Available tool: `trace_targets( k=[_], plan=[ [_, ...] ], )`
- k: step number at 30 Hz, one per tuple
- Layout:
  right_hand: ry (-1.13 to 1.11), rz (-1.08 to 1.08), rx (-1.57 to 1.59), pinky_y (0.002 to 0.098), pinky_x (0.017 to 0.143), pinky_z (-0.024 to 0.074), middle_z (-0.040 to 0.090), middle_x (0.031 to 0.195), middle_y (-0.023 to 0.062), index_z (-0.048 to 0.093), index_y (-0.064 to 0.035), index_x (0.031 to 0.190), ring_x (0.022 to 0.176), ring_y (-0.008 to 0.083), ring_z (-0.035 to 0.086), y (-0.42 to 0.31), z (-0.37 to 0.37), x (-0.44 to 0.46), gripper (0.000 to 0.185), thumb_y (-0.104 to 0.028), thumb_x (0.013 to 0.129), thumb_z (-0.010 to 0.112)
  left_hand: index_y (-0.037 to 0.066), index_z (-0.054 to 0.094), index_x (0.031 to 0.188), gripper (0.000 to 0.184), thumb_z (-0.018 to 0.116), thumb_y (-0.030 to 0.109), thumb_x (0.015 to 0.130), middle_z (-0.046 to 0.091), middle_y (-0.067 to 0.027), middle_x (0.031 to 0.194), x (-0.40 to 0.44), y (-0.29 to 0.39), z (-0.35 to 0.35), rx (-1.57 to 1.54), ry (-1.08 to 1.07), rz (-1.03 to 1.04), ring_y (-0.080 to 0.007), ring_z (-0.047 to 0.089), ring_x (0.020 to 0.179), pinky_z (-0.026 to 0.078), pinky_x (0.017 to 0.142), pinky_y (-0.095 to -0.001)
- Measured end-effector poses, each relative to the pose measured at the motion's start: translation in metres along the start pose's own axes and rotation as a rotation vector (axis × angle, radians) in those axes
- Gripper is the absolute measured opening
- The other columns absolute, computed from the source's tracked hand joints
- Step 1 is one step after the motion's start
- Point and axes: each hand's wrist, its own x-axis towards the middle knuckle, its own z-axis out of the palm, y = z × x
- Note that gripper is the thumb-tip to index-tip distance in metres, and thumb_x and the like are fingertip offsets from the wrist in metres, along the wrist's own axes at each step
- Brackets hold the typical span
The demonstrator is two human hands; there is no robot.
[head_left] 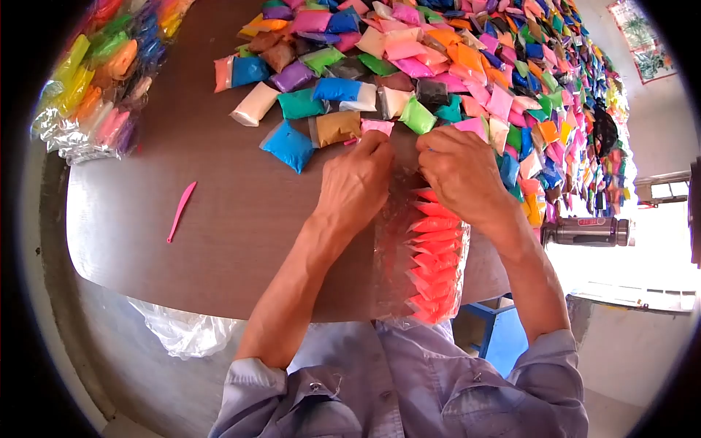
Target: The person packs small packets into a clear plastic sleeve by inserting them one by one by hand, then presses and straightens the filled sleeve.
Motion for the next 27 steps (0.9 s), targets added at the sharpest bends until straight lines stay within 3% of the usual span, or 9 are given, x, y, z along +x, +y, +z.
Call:
trace_targets(
  k=[5, 7, 9, 12, 16, 18, 24, 26, 27],
  plan=[
    [-0.087, 0.011, -0.021, 0.0443, 0.084, 0.0548, 0.072, 0.100, 0.0053, 0.076, -0.0066, 0.088, 0.105, 0.0295, 0.070, 0.006, -0.003, 0.004, 0.006, -0.011, 0.087, 0.071, 0.003, 0.072, 0.103, 0.010, 0.075, 0.006, 0.094, 0.071, -0.0102, 0.111, 0.000, 0.000, -0.001, -0.002, 0.008, -0.010, -0.0398, 0.072, 0.089, 0.058, 0.074, -0.0483],
    [0.018, 0.179, 0.399, 0.0449, 0.087, 0.0579, 0.076, 0.106, 0.0084, 0.077, -0.0039, 0.097, 0.105, 0.0350, 0.073, 0.001, -0.015, 0.004, 0.013, -0.016, 0.092, 0.073, 0.004, 0.072, 0.103, 0.009, 0.074, 0.007, 0.095, 0.072, -0.0098, 0.110, -0.001, 0.000, -0.002, 0.033, -0.022, -0.037, -0.0395, 0.072, 0.089, 0.059, 0.074, -0.0480],
    [0.102, 0.247, 0.388, 0.0416, 0.092, 0.0588, 0.077, 0.115, 0.0115, 0.077, -0.0025, 0.107, 0.106, 0.0362, 0.073, 0.001, -0.022, -0.006, 0.017, -0.016, 0.096, 0.075, 0.004, 0.073, 0.103, 0.009, 0.075, 0.007, 0.095, 0.072, -0.0094, 0.110, -0.001, 0.003, -0.002, 0.036, -0.011, -0.040, -0.0386, 0.072, 0.089, 0.059, 0.075, -0.0472],
    [0.400, 0.369, 0.489, 0.0335, 0.089, 0.0586, 0.077, 0.116, 0.0127, 0.077, -0.0008, 0.117, 0.104, 0.0254, 0.074, 0.006, -0.018, -0.037, 0.019, -0.007, 0.099, 0.075, 0.004, 0.073, 0.102, 0.010, 0.078, 0.007, 0.094, 0.073, -0.0096, 0.107, 0.003, 0.011, -0.007, 0.055, 0.079, 0.014, -0.0353, 0.074, 0.086, 0.060, 0.073, -0.0444],
    [0.553, 0.646, 0.621, 0.0289, 0.090, 0.0570, 0.076, 0.120, 0.0094, 0.075, 0.0014, 0.121, 0.106, 0.0170, 0.072, -0.012, 0.008, -0.106, 0.019, -0.009, 0.105, 0.072, 0.003, 0.072, 0.102, 0.016, 0.084, 0.008, 0.092, 0.073, -0.0114, 0.095, -0.004, 0.031, -0.017, -0.035, 0.168, 0.015, -0.0279, 0.074, 0.075, 0.059, 0.064, -0.0383],
    [0.547, 0.848, 0.871, 0.0258, 0.093, 0.0548, 0.073, 0.122, 0.0064, 0.072, 0.0018, 0.128, 0.109, 0.0111, 0.069, -0.024, 0.024, -0.133, 0.023, -0.011, 0.109, 0.069, 0.003, 0.072, 0.102, 0.016, 0.084, 0.007, 0.093, 0.073, -0.0119, 0.092, -0.011, 0.045, -0.018, -0.062, 0.137, -0.005, -0.0266, 0.074, 0.072, 0.058, 0.061, -0.0368],
    [0.622, 0.771, 1.086, 0.0259, 0.087, 0.0568, 0.071, 0.123, 0.0056, 0.066, 0.0015, 0.139, 0.110, 0.0100, 0.068, -0.041, 0.049, -0.130, 0.034, -0.012, 0.108, 0.071, 0.002, 0.071, 0.116, 0.029, 0.085, 0.003, 0.091, 0.075, -0.0140, 0.104, -0.019, 0.043, 0.001, -0.009, 0.022, -0.034, -0.0237, 0.072, 0.070, 0.058, 0.062, -0.0350],
    [0.574, 0.760, 1.049, 0.0256, 0.081, 0.0574, 0.072, 0.123, 0.0074, 0.064, 0.0014, 0.144, 0.106, 0.0108, 0.069, -0.040, 0.048, -0.121, 0.040, -0.012, 0.107, 0.072, 0.006, 0.071, 0.119, 0.029, 0.081, 0.006, 0.092, 0.073, -0.0154, 0.114, -0.017, 0.034, 0.004, -0.041, -0.023, -0.129, -0.0352, 0.076, 0.086, 0.060, 0.070, -0.0459],
    [0.592, 0.759, 1.056, 0.0256, 0.081, 0.0574, 0.072, 0.123, 0.0074, 0.064, 0.0014, 0.144, 0.106, 0.0108, 0.069, -0.037, 0.051, -0.118, 0.040, -0.012, 0.107, 0.072, 0.006, 0.071, 0.119, 0.029, 0.081, 0.006, 0.092, 0.073, -0.0154, 0.114, -0.015, 0.033, 0.005, -0.030, -0.029, -0.115, -0.0352, 0.076, 0.086, 0.060, 0.070, -0.0459]
  ],
)
